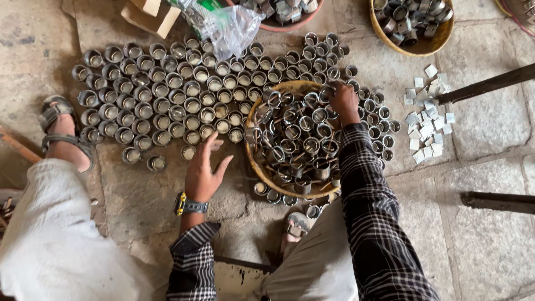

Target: The person sits on the floor and repeatedly picks up small metal cups and metal rings. They insert a ring into each cup, tap it with a small hammer to secure it, and then place the assembled unit into a yellow bowl. The process is repeated continuously with parts from a large pile on the floor.

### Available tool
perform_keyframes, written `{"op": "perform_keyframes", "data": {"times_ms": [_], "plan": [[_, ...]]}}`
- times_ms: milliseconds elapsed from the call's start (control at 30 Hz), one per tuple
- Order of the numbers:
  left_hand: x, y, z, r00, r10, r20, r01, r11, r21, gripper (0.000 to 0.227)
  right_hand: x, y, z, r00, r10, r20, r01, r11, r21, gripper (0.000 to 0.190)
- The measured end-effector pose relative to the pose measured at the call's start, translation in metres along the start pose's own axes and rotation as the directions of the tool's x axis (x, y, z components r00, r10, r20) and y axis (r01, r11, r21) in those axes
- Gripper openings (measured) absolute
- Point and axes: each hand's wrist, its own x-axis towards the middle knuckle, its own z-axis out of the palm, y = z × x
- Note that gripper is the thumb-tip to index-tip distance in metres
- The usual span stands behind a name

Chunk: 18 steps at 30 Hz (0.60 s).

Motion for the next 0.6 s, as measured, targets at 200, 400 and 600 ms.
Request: {"op": "perform_keyframes", "data": {"times_ms": [200, 400, 600], "plan": [[0.004, 0.024, -0.018, 0.999, 0.022, -0.027, -0.022, 1.0, -0.019, 0.065, -0.016, -0.011, -0.026, 0.968, -0.143, -0.208, 0.181, 0.967, 0.179, 0.03], [0.004, 0.081, -0.077, 0.986, 0.08, -0.149, -0.093, 0.992, -0.083, 0.055, -0.029, -0.046, -0.07, 0.936, -0.282, -0.208, 0.302, 0.951, 0.069, 0.017], [-0.041, 0.119, -0.182, 0.952, 0.175, -0.252, -0.167, 0.985, 0.054, 0.048, -0.081, -0.068, -0.106, 0.845, -0.532, -0.057, 0.53, 0.847, -0.044, 0.022]]}}
